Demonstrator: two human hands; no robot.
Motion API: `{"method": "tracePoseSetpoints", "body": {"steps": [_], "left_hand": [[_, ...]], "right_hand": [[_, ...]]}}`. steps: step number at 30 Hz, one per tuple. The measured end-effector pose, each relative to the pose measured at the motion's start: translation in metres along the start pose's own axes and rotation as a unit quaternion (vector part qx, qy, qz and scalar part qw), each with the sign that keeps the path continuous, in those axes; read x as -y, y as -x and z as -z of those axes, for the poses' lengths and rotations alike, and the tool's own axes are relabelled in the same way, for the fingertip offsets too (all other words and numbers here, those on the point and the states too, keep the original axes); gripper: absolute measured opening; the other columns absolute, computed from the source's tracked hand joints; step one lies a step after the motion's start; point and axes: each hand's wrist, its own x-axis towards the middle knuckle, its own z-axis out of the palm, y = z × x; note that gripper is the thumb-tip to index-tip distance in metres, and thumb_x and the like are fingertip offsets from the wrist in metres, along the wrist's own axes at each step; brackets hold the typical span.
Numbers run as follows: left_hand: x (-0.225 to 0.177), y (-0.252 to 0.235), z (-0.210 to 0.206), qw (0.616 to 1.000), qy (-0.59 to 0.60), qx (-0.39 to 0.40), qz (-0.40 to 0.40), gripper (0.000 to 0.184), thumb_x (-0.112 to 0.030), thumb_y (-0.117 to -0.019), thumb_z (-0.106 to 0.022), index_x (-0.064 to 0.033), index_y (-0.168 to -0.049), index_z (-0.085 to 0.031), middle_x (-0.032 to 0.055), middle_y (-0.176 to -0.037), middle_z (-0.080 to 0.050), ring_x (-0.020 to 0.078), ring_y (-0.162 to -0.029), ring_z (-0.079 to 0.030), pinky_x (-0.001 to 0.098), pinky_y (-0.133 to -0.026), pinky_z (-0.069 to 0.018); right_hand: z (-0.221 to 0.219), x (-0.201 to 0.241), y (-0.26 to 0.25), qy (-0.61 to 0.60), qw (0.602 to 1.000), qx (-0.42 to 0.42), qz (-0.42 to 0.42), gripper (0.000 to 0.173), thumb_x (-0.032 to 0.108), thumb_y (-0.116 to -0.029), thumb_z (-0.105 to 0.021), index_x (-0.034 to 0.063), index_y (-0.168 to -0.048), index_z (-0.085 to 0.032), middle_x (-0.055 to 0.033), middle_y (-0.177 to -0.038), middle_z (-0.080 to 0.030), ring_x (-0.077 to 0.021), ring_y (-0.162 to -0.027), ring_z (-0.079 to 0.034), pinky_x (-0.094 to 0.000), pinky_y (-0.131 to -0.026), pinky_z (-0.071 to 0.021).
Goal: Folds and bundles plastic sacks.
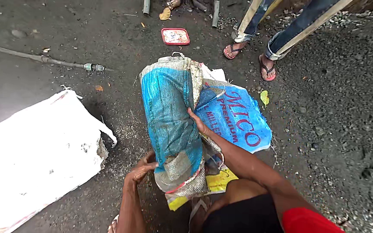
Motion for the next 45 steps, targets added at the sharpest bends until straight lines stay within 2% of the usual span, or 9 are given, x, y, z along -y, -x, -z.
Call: {"method": "tracePoseSetpoints", "body": {"steps": [4,9,15,22,27,32,37,40,45], "left_hand": [[-0.046,-0.032,0.027,0.978,0.038,-0.150,-0.142,0.135,-0.080,-0.0600,-0.079,-0.0137,-0.162,-0.020,0.0115,-0.160,-0.040,0.0237,-0.140,-0.048,0.0431,-0.109,-0.0484],[-0.063,-0.039,-0.044,0.985,0.030,-0.146,-0.091,0.074,-0.053,-0.1070,-0.030,-0.0023,-0.160,-0.020,0.0145,-0.150,-0.049,0.0101,-0.129,-0.054,0.0307,-0.107,-0.0470],[-0.049,-0.035,-0.065,0.984,0.084,-0.126,-0.098,0.124,-0.067,-0.0555,-0.088,0.0025,-0.143,-0.035,0.0018,-0.108,-0.070,0.0062,-0.092,-0.071,0.0261,-0.083,-0.0621],[-0.043,-0.064,-0.102,0.978,-0.038,-0.193,-0.067,0.119,-0.044,-0.0717,-0.087,-0.0018,-0.160,-0.020,0.0196,-0.135,-0.061,0.0193,-0.116,-0.066,0.0376,-0.099,-0.0562],[-0.053,-0.073,-0.139,0.953,-0.204,-0.221,-0.037,0.133,-0.059,-0.0725,-0.086,-0.0057,-0.165,-0.006,0.0250,-0.157,-0.040,0.0353,-0.138,-0.051,0.0542,-0.112,-0.0450],[-0.057,-0.081,-0.175,0.916,-0.318,-0.241,-0.023,0.134,-0.067,-0.0730,-0.082,-0.0054,-0.165,-0.007,0.0321,-0.162,-0.026,0.0458,-0.141,-0.044,0.0599,-0.109,-0.0436],[-0.042,-0.088,-0.206,0.889,-0.403,-0.214,-0.044,0.132,-0.071,-0.0771,-0.074,-0.0025,-0.165,-0.003,0.0366,-0.165,-0.007,0.0541,-0.151,-0.019,0.0728,-0.114,-0.0241],[-0.038,-0.088,-0.193,0.892,-0.417,-0.162,-0.065,0.120,-0.075,-0.0835,-0.065,-0.0100,-0.166,-0.007,0.0342,-0.167,-0.006,0.0522,-0.152,-0.021,0.0688,-0.115,-0.0284],[-0.017,-0.098,-0.109,0.929,-0.225,-0.259,-0.135,0.077,-0.060,-0.0954,-0.060,-0.0082,-0.151,-0.048,0.0217,-0.153,-0.047,0.0389,-0.140,-0.045,0.0614,-0.114,-0.0381]], "right_hand": [[0.002,-0.005,0.001,-0.031,1.000,0.002,0.000,0.052,0.043,-0.1132,-0.018,0.0172,-0.152,-0.042,0.0013,-0.137,-0.060,0.0006,-0.122,-0.057,-0.0237,-0.103,-0.0492],[-0.013,-0.025,-0.001,-0.009,0.998,0.051,-0.024,0.054,0.033,-0.1135,-0.014,0.0042,-0.154,-0.036,-0.0097,-0.143,-0.056,-0.0052,-0.127,-0.054,-0.0250,-0.107,-0.0459],[0.001,-0.034,0.005,0.124,0.976,0.040,-0.177,0.051,0.023,-0.1146,-0.021,-0.0039,-0.156,-0.034,-0.0214,-0.160,-0.039,-0.0195,-0.146,-0.041,-0.0328,-0.120,-0.0317],[0.038,-0.030,-0.048,0.393,0.901,-0.032,-0.183,0.041,0.025,-0.1077,-0.054,-0.0076,-0.132,-0.062,-0.0283,-0.137,-0.060,-0.0370,-0.133,-0.055,-0.0519,-0.114,-0.0382],[0.067,-0.001,-0.046,0.432,0.891,-0.081,-0.113,0.025,0.020,-0.0993,-0.065,-0.0008,-0.113,-0.070,-0.0244,-0.103,-0.070,-0.0389,-0.096,-0.068,-0.0615,-0.085,-0.0531],[0.073,0.041,-0.014,0.148,0.973,-0.017,-0.175,0.061,0.052,-0.1091,-0.026,0.0082,-0.147,-0.046,-0.0116,-0.125,-0.066,-0.0183,-0.107,-0.065,-0.0382,-0.093,-0.0533],[0.060,0.008,-0.010,0.248,0.956,-0.095,-0.122,0.088,0.047,-0.0822,-0.080,0.0104,-0.152,-0.041,-0.0183,-0.130,-0.065,-0.0270,-0.113,-0.067,-0.0489,-0.097,-0.0565],[0.085,-0.023,-0.025,0.175,0.968,-0.130,-0.126,0.064,0.040,-0.0940,-0.072,0.0064,-0.144,-0.050,-0.0179,-0.120,-0.068,-0.0257,-0.103,-0.070,-0.0459,-0.091,-0.0589],[0.076,-0.030,-0.035,0.213,0.960,-0.145,-0.107,0.067,0.040,-0.0873,-0.080,0.0022,-0.137,-0.057,-0.0197,-0.117,-0.069,-0.0275,-0.104,-0.070,-0.0478,-0.094,-0.0582]]}}
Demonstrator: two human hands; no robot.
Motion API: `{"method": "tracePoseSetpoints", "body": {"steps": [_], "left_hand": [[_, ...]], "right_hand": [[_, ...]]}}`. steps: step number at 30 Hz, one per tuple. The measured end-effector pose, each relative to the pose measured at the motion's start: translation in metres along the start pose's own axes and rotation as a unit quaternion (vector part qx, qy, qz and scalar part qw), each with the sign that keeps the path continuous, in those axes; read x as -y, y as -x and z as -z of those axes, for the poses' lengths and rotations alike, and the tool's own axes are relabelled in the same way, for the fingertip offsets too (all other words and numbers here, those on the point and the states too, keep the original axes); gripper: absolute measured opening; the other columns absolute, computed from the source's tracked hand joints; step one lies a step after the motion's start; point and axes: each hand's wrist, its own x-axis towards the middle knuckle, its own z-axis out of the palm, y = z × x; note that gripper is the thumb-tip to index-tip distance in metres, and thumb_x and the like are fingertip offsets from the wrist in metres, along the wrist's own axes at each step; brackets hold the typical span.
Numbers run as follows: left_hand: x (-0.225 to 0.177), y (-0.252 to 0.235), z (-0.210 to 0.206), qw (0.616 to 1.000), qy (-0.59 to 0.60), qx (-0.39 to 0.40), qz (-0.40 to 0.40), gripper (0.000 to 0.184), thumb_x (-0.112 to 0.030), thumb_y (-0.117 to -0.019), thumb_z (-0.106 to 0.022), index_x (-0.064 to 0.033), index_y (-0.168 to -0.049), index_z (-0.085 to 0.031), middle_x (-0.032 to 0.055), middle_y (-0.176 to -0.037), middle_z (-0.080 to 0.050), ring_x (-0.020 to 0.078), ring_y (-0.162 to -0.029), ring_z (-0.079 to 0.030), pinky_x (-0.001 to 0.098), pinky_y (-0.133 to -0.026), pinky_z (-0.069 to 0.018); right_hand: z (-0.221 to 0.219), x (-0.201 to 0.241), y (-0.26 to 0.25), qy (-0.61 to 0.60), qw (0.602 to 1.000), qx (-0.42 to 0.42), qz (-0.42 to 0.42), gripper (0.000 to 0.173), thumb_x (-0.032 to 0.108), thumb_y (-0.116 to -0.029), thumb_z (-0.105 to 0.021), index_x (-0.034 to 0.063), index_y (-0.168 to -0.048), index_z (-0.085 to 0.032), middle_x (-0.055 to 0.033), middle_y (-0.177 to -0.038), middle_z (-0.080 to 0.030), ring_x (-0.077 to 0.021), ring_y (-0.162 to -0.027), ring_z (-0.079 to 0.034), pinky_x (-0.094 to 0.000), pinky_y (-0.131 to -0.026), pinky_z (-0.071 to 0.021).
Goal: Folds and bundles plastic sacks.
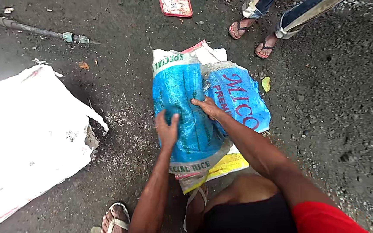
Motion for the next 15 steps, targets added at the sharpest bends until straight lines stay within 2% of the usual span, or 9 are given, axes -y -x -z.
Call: {"method": "tracePoseSetpoints", "body": {"steps": [2,4,7,10,11,13,14,15], "left_hand": [[0.031,-0.014,0.005,0.996,-0.004,-0.048,0.070,0.084,-0.058,-0.0924,-0.067,-0.0059,-0.154,-0.041,0.0248,-0.154,-0.044,0.0419,-0.140,-0.045,0.0622,-0.113,-0.0365],[0.048,-0.015,0.001,0.994,-0.002,-0.023,0.111,0.089,-0.057,-0.0914,-0.069,-0.0061,-0.157,-0.036,0.0263,-0.150,-0.049,0.0406,-0.138,-0.048,0.0599,-0.115,-0.0361],[0.042,-0.007,-0.003,0.988,0.047,0.009,0.144,0.083,-0.050,-0.0934,-0.072,-0.0055,-0.155,-0.038,0.0240,-0.134,-0.062,0.0333,-0.123,-0.062,0.0534,-0.107,-0.0480],[0.032,-0.003,-0.007,0.971,0.147,0.043,0.186,0.068,-0.044,-0.0977,-0.068,-0.0029,-0.147,-0.047,0.0223,-0.122,-0.067,0.0275,-0.108,-0.069,0.0467,-0.096,-0.0559],[0.030,-0.004,-0.007,0.957,0.199,0.058,0.202,0.061,-0.043,-0.0998,-0.066,-0.0018,-0.142,-0.051,0.0203,-0.115,-0.069,0.0248,-0.101,-0.071,0.0433,-0.090,-0.0591],[0.022,-0.008,-0.002,0.927,0.290,0.098,0.217,0.053,-0.042,-0.1040,-0.058,-0.0010,-0.138,-0.054,0.0166,-0.108,-0.071,0.0216,-0.093,-0.072,0.0395,-0.082,-0.0618],[0.018,-0.008,0.003,0.915,0.323,0.115,0.213,0.052,-0.042,-0.1048,-0.056,-0.0009,-0.137,-0.054,0.0154,-0.106,-0.072,0.0206,-0.091,-0.073,0.0386,-0.081,-0.0623],[0.011,-0.005,0.010,0.907,0.347,0.129,0.202,0.052,-0.042,-0.1050,-0.055,-0.0009,-0.136,-0.053,0.0140,-0.104,-0.072,0.0194,-0.090,-0.073,0.0375,-0.079,-0.0627]], "right_hand": [[-0.007,0.000,0.006,0.017,1.000,-0.018,0.011,0.071,0.044,-0.0864,-0.081,0.0039,-0.139,-0.055,-0.0193,-0.121,-0.069,-0.0276,-0.109,-0.069,-0.0489,-0.097,-0.0566],[-0.011,0.000,0.009,0.051,0.998,-0.029,0.017,0.073,0.051,-0.0880,-0.077,0.0062,-0.141,-0.055,-0.0194,-0.126,-0.068,-0.0294,-0.116,-0.067,-0.0526,-0.103,-0.0525],[-0.011,-0.005,0.008,0.067,0.997,-0.034,0.012,0.074,0.058,-0.0917,-0.070,0.0085,-0.144,-0.054,-0.0207,-0.130,-0.066,-0.0323,-0.122,-0.063,-0.0557,-0.106,-0.0490],[-0.010,-0.007,0.015,0.027,0.999,-0.028,-0.016,0.071,0.059,-0.0975,-0.061,0.0073,-0.145,-0.053,-0.0227,-0.137,-0.061,-0.0339,-0.129,-0.059,-0.0556,-0.109,-0.0457],[-0.011,-0.007,0.021,0.018,0.999,-0.026,-0.032,0.074,0.063,-0.0973,-0.058,0.0079,-0.146,-0.053,-0.0226,-0.140,-0.059,-0.0346,-0.130,-0.057,-0.0562,-0.109,-0.0450],[-0.011,-0.008,0.035,0.017,0.997,-0.014,-0.074,0.092,0.079,-0.0906,-0.052,0.0090,-0.151,-0.047,-0.0238,-0.149,-0.051,-0.0387,-0.136,-0.051,-0.0603,-0.110,-0.0423],[-0.013,-0.009,0.037,0.009,0.996,-0.011,-0.087,0.096,0.081,-0.0895,-0.051,0.0067,-0.150,-0.047,-0.0242,-0.148,-0.052,-0.0382,-0.135,-0.051,-0.0592,-0.109,-0.0432],[-0.015,-0.008,0.039,-0.003,0.996,-0.001,-0.091,0.093,0.077,-0.0932,-0.049,0.0030,-0.149,-0.047,-0.0247,-0.149,-0.051,-0.0364,-0.137,-0.051,-0.0564,-0.111,-0.0426]]}}
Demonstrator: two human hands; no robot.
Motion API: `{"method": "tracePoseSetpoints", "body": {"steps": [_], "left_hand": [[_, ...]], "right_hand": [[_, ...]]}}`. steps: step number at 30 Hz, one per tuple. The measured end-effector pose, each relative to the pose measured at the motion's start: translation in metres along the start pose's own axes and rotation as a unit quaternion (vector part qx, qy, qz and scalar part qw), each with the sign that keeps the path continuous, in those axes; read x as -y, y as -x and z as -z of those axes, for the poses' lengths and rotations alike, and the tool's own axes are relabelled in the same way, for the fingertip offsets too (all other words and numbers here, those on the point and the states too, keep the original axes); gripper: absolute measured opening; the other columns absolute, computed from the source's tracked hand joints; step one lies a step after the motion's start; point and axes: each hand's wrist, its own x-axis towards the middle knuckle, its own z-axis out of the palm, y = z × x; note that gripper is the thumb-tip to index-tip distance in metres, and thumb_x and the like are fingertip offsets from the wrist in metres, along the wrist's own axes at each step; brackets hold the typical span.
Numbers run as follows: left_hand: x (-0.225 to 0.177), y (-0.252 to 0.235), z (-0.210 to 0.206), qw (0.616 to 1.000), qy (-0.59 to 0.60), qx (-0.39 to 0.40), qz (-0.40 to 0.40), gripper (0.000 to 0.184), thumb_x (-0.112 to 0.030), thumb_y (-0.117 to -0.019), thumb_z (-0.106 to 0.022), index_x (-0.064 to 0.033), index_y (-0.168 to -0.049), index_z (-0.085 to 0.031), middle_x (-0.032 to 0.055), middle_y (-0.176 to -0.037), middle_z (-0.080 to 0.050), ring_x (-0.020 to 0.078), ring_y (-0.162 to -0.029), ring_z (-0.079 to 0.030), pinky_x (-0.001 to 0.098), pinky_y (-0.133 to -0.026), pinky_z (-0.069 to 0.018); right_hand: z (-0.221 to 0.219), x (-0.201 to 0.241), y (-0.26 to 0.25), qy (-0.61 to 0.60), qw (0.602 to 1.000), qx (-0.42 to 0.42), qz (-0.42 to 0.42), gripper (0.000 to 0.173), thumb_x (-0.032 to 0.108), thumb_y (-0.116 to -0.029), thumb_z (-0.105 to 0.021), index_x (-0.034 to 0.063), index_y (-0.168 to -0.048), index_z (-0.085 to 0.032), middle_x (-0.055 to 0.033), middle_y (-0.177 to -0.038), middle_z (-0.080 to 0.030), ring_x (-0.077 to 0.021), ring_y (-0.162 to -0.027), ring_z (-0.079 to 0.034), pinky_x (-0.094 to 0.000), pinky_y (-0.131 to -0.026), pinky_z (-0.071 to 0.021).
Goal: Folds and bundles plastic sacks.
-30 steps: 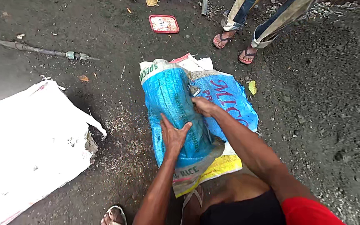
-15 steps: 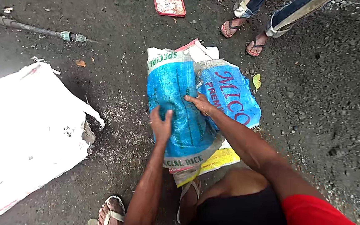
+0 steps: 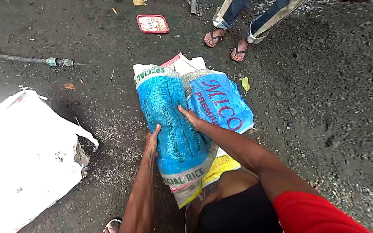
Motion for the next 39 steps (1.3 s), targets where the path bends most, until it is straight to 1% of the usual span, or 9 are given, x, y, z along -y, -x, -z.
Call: {"method": "tracePoseSetpoints", "body": {"steps": [4,8,12,15,18,23,28,33,39], "left_hand": [[-0.043,0.043,0.001,0.995,-0.040,0.013,-0.089,0.048,-0.030,-0.0993,-0.059,-0.0022,-0.137,-0.048,0.0049,-0.097,-0.072,0.0088,-0.083,-0.072,0.0272,-0.075,-0.0631],[-0.065,0.055,0.006,0.958,-0.263,-0.054,-0.098,0.090,-0.049,-0.0868,-0.077,-0.0062,-0.156,-0.039,0.0175,-0.126,-0.066,0.0194,-0.105,-0.069,0.0399,-0.093,-0.0571],[-0.032,0.042,-0.006,0.916,-0.357,-0.118,-0.142,0.100,-0.061,-0.0822,-0.076,-0.0063,-0.157,-0.039,0.0225,-0.140,-0.059,0.0323,-0.128,-0.059,0.0534,-0.109,-0.0463],[-0.024,0.048,-0.040,0.876,-0.434,-0.147,-0.152,0.104,-0.066,-0.0815,-0.074,-0.0077,-0.159,-0.037,0.0248,-0.141,-0.057,0.0407,-0.124,-0.059,0.0609,-0.101,-0.0474],[-0.014,0.044,-0.068,0.839,-0.496,-0.164,-0.150,0.110,-0.073,-0.0784,-0.073,-0.0095,-0.160,-0.034,0.0252,-0.135,-0.059,0.0425,-0.107,-0.066,0.0625,-0.086,-0.0529],[-0.002,0.031,-0.092,0.831,-0.510,-0.171,-0.144,0.115,-0.074,-0.0756,-0.074,-0.0107,-0.161,-0.031,0.0236,-0.135,-0.059,0.0416,-0.103,-0.067,0.0618,-0.081,-0.0537],[-0.003,0.029,-0.084,0.838,-0.495,-0.171,-0.157,0.111,-0.070,-0.0760,-0.077,-0.0087,-0.159,-0.034,0.0229,-0.133,-0.062,0.0409,-0.106,-0.067,0.0622,-0.084,-0.0523],[-0.001,0.026,-0.081,0.840,-0.488,-0.173,-0.165,0.109,-0.069,-0.0768,-0.077,-0.0096,-0.158,-0.034,0.0225,-0.127,-0.065,0.0408,-0.107,-0.066,0.0630,-0.086,-0.0508],[0.008,0.025,-0.083,0.840,-0.477,-0.178,-0.187,0.107,-0.068,-0.0787,-0.076,-0.0095,-0.158,-0.034,0.0239,-0.131,-0.062,0.0431,-0.111,-0.064,0.0645,-0.089,-0.0496]], "right_hand": [[-0.015,0.013,0.041,-0.093,0.991,0.081,0.045,0.058,0.039,-0.1136,-0.025,0.0043,-0.159,-0.033,-0.0141,-0.161,-0.039,-0.0153,-0.146,-0.041,-0.0340,-0.121,-0.0319],[-0.035,0.026,0.058,-0.002,0.996,0.083,-0.014,0.047,0.017,-0.1149,-0.022,-0.0068,-0.152,-0.037,-0.0244,-0.155,-0.043,-0.0257,-0.142,-0.044,-0.0365,-0.118,-0.0334],[-0.035,0.009,0.015,0.027,0.997,0.069,-0.004,0.044,0.017,-0.1137,-0.030,-0.0089,-0.145,-0.046,-0.0278,-0.148,-0.048,-0.0316,-0.136,-0.049,-0.0448,-0.114,-0.0388],[-0.005,0.002,0.000,0.149,0.986,-0.011,0.069,0.039,0.010,-0.1120,-0.035,-0.0101,-0.141,-0.052,-0.0322,-0.143,-0.054,-0.0412,-0.138,-0.050,-0.0526,-0.117,-0.0365],[0.060,-0.015,-0.017,0.312,0.923,-0.144,0.176,0.036,0.023,-0.1034,-0.060,0.0049,-0.135,-0.065,-0.0218,-0.118,-0.071,-0.0412,-0.114,-0.067,-0.0623,-0.099,-0.0510],[0.168,-0.100,-0.025,0.241,0.914,-0.327,-0.018,0.104,0.071,-0.0851,-0.068,0.0040,-0.158,-0.035,-0.0322,-0.153,-0.042,-0.0495,-0.141,-0.042,-0.0665,-0.112,-0.0377],[0.172,-0.169,-0.013,0.124,0.941,-0.288,-0.126,0.101,0.068,-0.0976,-0.051,-0.0004,-0.162,-0.016,-0.0321,-0.151,-0.046,-0.0425,-0.141,-0.047,-0.0569,-0.117,-0.0374],[0.169,-0.158,-0.008,0.021,0.967,-0.239,-0.090,0.089,0.056,-0.0917,-0.071,0.0046,-0.156,-0.037,-0.0279,-0.143,-0.055,-0.0398,-0.133,-0.054,-0.0589,-0.111,-0.0436],[0.133,-0.103,0.014,-0.200,0.978,-0.062,0.014,0.042,0.028,-0.0991,-0.064,0.0032,-0.132,-0.056,-0.0130,-0.108,-0.070,-0.0195,-0.095,-0.069,-0.0406,-0.086,-0.0591]]}}
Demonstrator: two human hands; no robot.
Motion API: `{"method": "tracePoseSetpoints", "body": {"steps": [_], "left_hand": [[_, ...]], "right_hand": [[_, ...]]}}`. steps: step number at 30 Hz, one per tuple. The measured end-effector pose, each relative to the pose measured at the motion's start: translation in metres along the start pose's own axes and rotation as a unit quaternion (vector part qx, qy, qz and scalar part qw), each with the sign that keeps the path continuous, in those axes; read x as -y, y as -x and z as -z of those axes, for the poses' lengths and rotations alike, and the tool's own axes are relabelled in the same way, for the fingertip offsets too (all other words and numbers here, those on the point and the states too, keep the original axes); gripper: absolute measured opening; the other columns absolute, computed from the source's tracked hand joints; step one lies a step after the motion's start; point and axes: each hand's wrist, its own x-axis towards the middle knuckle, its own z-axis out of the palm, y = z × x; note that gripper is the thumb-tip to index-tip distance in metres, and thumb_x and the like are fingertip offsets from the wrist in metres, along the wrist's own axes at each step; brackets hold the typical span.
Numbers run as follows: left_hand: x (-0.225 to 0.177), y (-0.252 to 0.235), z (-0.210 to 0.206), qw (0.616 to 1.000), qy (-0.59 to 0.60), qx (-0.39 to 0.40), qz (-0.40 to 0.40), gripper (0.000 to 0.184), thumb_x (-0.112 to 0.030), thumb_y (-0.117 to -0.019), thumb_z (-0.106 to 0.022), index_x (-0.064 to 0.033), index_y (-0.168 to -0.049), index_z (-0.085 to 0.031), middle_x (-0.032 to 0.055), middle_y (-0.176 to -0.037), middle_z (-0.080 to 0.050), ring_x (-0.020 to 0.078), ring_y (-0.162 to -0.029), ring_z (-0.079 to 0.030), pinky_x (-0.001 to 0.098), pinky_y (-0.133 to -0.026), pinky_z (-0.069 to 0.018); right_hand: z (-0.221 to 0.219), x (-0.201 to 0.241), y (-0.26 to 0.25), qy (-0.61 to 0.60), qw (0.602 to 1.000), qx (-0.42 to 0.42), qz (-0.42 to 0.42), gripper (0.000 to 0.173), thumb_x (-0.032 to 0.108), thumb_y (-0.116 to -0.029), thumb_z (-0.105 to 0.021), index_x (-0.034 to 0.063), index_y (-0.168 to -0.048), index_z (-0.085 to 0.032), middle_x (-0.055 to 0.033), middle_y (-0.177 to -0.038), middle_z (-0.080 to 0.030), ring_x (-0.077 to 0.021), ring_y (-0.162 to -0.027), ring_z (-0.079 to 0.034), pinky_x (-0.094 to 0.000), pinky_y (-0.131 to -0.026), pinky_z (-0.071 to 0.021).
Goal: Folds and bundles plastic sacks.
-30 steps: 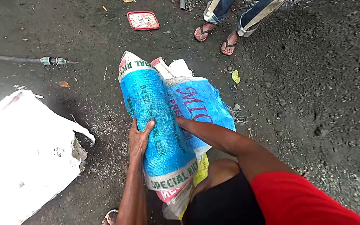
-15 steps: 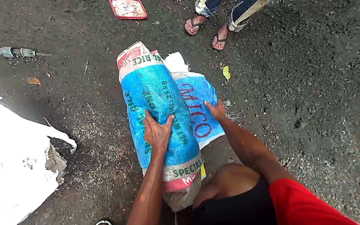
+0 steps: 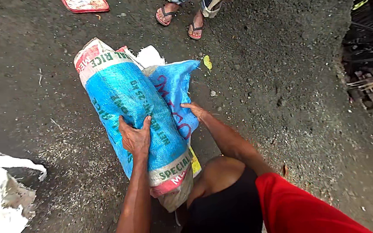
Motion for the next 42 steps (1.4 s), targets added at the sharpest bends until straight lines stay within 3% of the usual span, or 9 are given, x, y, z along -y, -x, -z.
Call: {"method": "tracePoseSetpoints", "body": {"steps": [5,11,15,20,23,27,34,38,42], "left_hand": [[-0.002,-0.001,0.001,1.000,-0.020,-0.003,0.002,0.107,-0.069,-0.0798,-0.075,-0.0087,-0.158,-0.033,0.0247,-0.134,-0.060,0.0437,-0.111,-0.065,0.0653,-0.088,-0.0501],[0.032,-0.006,0.015,0.943,0.327,0.041,-0.045,0.063,-0.037,-0.1035,-0.042,-0.0052,-0.157,-0.035,0.0145,-0.134,-0.061,0.0177,-0.114,-0.062,0.0392,-0.099,-0.0506],[0.022,-0.003,0.035,0.931,0.361,0.030,-0.045,0.085,-0.065,-0.0926,-0.055,-0.0045,-0.150,-0.039,0.0065,-0.128,-0.064,0.0084,-0.112,-0.064,0.0329,-0.097,-0.0540],[0.014,-0.015,0.033,0.960,0.276,0.017,0.036,0.047,-0.022,-0.0958,-0.068,-0.0012,-0.136,-0.053,0.0142,-0.114,-0.069,0.0196,-0.103,-0.069,0.0438,-0.092,-0.0563],[0.016,-0.013,0.023,0.983,0.185,-0.009,0.009,0.047,-0.026,-0.0980,-0.065,0.0018,-0.134,-0.054,0.0197,-0.118,-0.067,0.0271,-0.112,-0.065,0.0497,-0.100,-0.0501],[0.025,-0.013,0.015,0.981,0.191,-0.038,-0.015,0.043,-0.023,-0.0977,-0.065,0.0032,-0.130,-0.057,0.0190,-0.115,-0.067,0.0225,-0.110,-0.065,0.0423,-0.099,-0.0498],[0.031,-0.013,0.008,0.974,0.215,-0.065,-0.025,0.041,-0.019,-0.0951,-0.066,0.0068,-0.126,-0.058,0.0171,-0.110,-0.068,0.0153,-0.104,-0.066,0.0334,-0.095,-0.0523],[0.028,-0.011,0.004,0.975,0.205,-0.080,-0.028,0.041,-0.020,-0.0949,-0.065,0.0071,-0.125,-0.058,0.0185,-0.112,-0.066,0.0178,-0.106,-0.065,0.0351,-0.096,-0.0509],[0.027,-0.009,0.003,0.975,0.204,-0.081,-0.027,0.043,-0.021,-0.0956,-0.064,0.0062,-0.129,-0.056,0.0189,-0.116,-0.066,0.0184,-0.109,-0.064,0.0360,-0.098,-0.0497]], "right_hand": [[-0.054,0.071,0.054,0.139,0.967,0.057,0.206,0.035,0.004,-0.0816,-0.077,-0.0045,-0.114,-0.066,-0.0129,-0.099,-0.074,-0.0168,-0.089,-0.073,-0.0382,-0.085,-0.0623],[-0.163,0.066,0.106,0.589,0.734,0.065,0.332,0.063,0.028,-0.0899,-0.068,0.0057,-0.147,-0.051,-0.0129,-0.096,-0.072,-0.0323,-0.084,-0.071,-0.0562,-0.067,-0.0564],[-0.181,0.058,0.122,0.584,0.689,0.186,0.388,0.033,0.023,-0.0911,-0.068,0.0015,-0.117,-0.068,-0.0132,-0.103,-0.069,-0.0289,-0.085,-0.069,-0.0498,-0.067,-0.0557],[-0.150,0.112,0.114,0.414,0.780,0.338,0.327,0.042,0.007,-0.0938,-0.068,-0.0009,-0.135,-0.065,-0.0175,-0.123,-0.071,-0.0246,-0.115,-0.068,-0.0423,-0.104,-0.0516],[-0.107,0.145,0.057,0.272,0.880,0.064,0.385,0.034,0.010,-0.0975,-0.064,-0.0041,-0.128,-0.066,-0.0146,-0.104,-0.074,-0.0177,-0.092,-0.072,-0.0364,-0.086,-0.0592],[-0.043,0.127,-0.077,0.322,0.924,-0.115,0.174,0.095,0.054,-0.0887,-0.074,0.0016,-0.157,-0.036,-0.0257,-0.147,-0.054,-0.0375,-0.136,-0.053,-0.0560,-0.115,-0.0414],[-0.005,0.047,-0.127,0.452,0.887,-0.089,0.034,0.127,0.060,-0.0667,-0.090,0.0018,-0.160,-0.027,-0.0311,-0.152,-0.044,-0.0473,-0.139,-0.046,-0.0662,-0.112,-0.0386],[0.004,0.043,-0.123,0.458,0.886,-0.075,0.008,0.115,0.053,-0.0687,-0.092,-0.0013,-0.154,-0.037,-0.0306,-0.139,-0.057,-0.0445,-0.131,-0.055,-0.0643,-0.109,-0.0431],[-0.008,0.035,-0.100,0.363,0.931,-0.035,0.008,0.066,0.034,-0.0780,-0.090,0.0002,-0.129,-0.066,-0.0243,-0.125,-0.068,-0.0382,-0.121,-0.063,-0.0596,-0.107,-0.0458]]}}
